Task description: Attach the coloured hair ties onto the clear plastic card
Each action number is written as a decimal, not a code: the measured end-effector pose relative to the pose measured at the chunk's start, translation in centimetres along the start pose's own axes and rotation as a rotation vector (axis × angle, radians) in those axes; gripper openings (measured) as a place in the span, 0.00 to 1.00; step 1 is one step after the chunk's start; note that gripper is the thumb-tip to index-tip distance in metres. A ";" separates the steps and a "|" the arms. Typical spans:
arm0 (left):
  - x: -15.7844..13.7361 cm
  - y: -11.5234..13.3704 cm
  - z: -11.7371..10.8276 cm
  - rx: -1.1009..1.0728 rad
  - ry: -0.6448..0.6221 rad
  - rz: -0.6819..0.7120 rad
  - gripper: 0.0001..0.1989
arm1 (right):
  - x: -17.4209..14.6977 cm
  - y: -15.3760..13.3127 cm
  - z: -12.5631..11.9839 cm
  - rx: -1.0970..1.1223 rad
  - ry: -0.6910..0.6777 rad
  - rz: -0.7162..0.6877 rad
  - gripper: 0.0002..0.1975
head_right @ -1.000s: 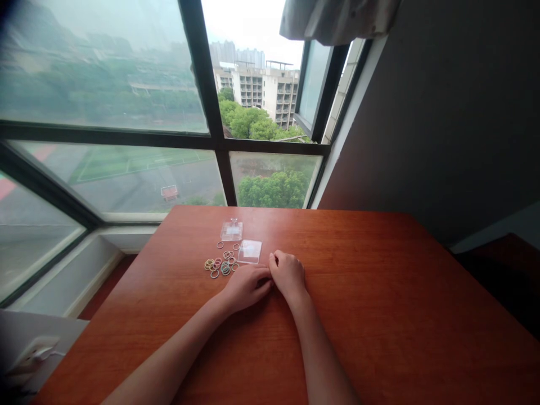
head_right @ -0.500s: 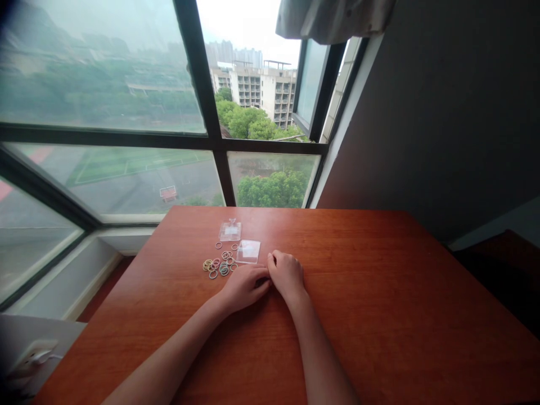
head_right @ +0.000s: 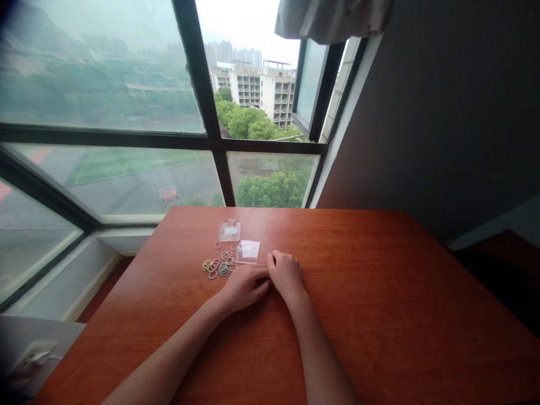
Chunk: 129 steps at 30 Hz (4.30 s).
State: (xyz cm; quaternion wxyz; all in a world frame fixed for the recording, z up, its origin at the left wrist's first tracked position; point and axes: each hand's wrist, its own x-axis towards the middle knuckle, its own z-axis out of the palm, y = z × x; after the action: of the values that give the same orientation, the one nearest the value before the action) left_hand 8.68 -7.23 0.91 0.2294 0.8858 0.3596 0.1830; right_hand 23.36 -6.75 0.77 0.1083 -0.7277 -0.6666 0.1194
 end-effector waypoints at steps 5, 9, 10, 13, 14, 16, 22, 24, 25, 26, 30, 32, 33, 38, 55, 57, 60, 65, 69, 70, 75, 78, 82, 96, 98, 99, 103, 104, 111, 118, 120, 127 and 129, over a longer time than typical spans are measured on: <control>0.0 0.0 0.0 -0.001 -0.002 -0.001 0.10 | 0.0 0.0 -0.1 0.001 0.000 0.000 0.18; 0.0 0.1 -0.1 -0.003 -0.002 -0.011 0.09 | 0.0 0.0 -0.1 0.000 -0.010 0.008 0.18; 0.0 0.1 -0.1 -0.003 -0.001 -0.014 0.09 | 0.0 0.0 -0.1 0.000 -0.010 0.006 0.18; 0.0 0.2 -0.1 0.004 0.003 -0.016 0.09 | 0.0 0.0 -0.1 -0.003 -0.006 -0.003 0.18; 0.0 0.2 -0.1 0.007 0.006 -0.015 0.09 | 0.0 0.0 -0.1 -0.003 -0.004 -0.006 0.18; 0.0 0.1 -0.1 0.011 0.009 -0.009 0.08 | 0.0 0.0 -0.1 -0.004 0.000 -0.008 0.18; 0.1 0.1 -0.1 -0.011 -0.004 -0.018 0.10 | 0.0 0.0 -0.1 0.000 -0.004 -0.006 0.18; 0.0 0.1 -0.1 -0.016 -0.008 -0.021 0.10 | -0.1 -0.1 -0.1 0.001 -0.008 0.001 0.18; 0.0 0.1 0.0 -0.017 -0.009 -0.021 0.10 | -0.1 -0.1 -0.1 0.002 -0.009 0.004 0.18; 0.0 0.1 0.0 -0.017 -0.008 -0.021 0.10 | -0.1 -0.1 -0.1 0.002 -0.009 0.005 0.18; 0.0 0.0 0.0 -0.010 0.000 -0.009 0.09 | 0.0 -0.1 -0.1 -0.002 -0.004 -0.002 0.18; 0.0 0.0 -0.1 -0.005 -0.002 -0.005 0.08 | 0.0 0.0 -0.1 -0.004 -0.001 -0.007 0.18; 0.0 0.0 -0.1 -0.002 -0.004 -0.004 0.08 | 0.0 0.0 -0.1 -0.005 0.001 -0.010 0.18; 0.0 0.0 -0.1 0.002 -0.003 0.003 0.09 | 0.0 0.1 0.0 -0.008 0.008 -0.014 0.18; 0.0 -0.2 0.1 0.006 0.001 0.007 0.09 | 0.0 -0.1 -0.2 -0.023 -0.028 0.005 0.18; 0.0 -0.2 0.1 0.001 0.001 0.008 0.10 | 0.0 -0.1 -0.2 -0.024 -0.026 0.002 0.18; 0.0 -0.2 0.1 -0.002 0.005 0.013 0.10 | -0.1 -0.1 -0.2 -0.023 -0.024 -0.001 0.19; 0.0 -0.1 0.0 0.003 0.008 0.010 0.09 | -0.1 -0.1 -0.2 -0.025 -0.025 0.006 0.19; 0.0 -0.1 0.0 -0.007 0.001 0.011 0.09 | -0.1 -0.1 -0.1 -0.023 -0.017 -0.001 0.19; 0.0 -0.1 0.0 -0.009 0.001 0.010 0.09 | -0.1 -0.1 -0.1 -0.022 -0.013 -0.003 0.19; 0.0 -0.2 0.1 -0.004 0.003 0.006 0.09 | 0.0 0.0 -0.1 -0.019 -0.007 -0.005 0.18; 0.0 -0.2 0.2 0.004 0.002 0.009 0.09 | 0.0 0.0 -0.1 -0.021 -0.011 -0.002 0.18; 0.0 -0.2 0.2 0.019 0.000 0.008 0.08 | -0.1 0.0 0.0 -0.023 -0.008 -0.004 0.18; 0.0 -0.1 0.0 0.000 -0.003 -0.006 0.08 | -0.1 -0.1 -0.3 -0.023 -0.020 0.002 0.18; 0.0 -0.1 -0.1 -0.003 -0.001 -0.005 0.09 | -0.2 -0.2 -0.4 -0.022 -0.017 0.000 0.18; 0.0 -0.1 -0.1 -0.003 -0.001 -0.005 0.09 | -0.2 -0.2 -0.4 -0.021 -0.018 0.000 0.18; 0.0 0.0 -0.1 0.000 0.000 -0.009 0.09 | -0.2 -0.3 -0.5 -0.025 -0.029 0.013 0.18; 0.0 0.0 -0.1 -0.002 -0.001 -0.008 0.09 | -0.2 -0.3 -0.5 -0.026 -0.033 0.016 0.18; 0.1 0.0 -0.1 0.006 -0.009 -0.011 0.09 | -0.1 -0.3 -0.4 -0.031 -0.031 0.009 0.18; 0.1 0.0 0.0 0.020 0.002 -0.001 0.08 | -0.2 -0.3 -0.5 -0.032 -0.035 0.013 0.18; 0.1 -0.1 0.0 0.018 0.001 -0.005 0.08 | -0.2 -0.4 -0.5 -0.031 -0.038 0.017 0.18; 0.1 0.0 0.0 -0.002 0.003 -0.009 0.08 | -0.2 -0.4 -0.6 -0.020 -0.034 0.012 0.18; 0.1 0.0 -0.1 -0.006 0.000 -0.015 0.08 | -0.2 -0.4 -0.6 -0.022 -0.040 0.015 0.18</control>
State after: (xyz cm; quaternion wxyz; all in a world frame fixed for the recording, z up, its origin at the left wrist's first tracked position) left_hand 8.72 -7.18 1.00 0.2336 0.8823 0.3659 0.1821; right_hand 23.17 -6.88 1.46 0.0860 -0.7315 -0.6643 0.1272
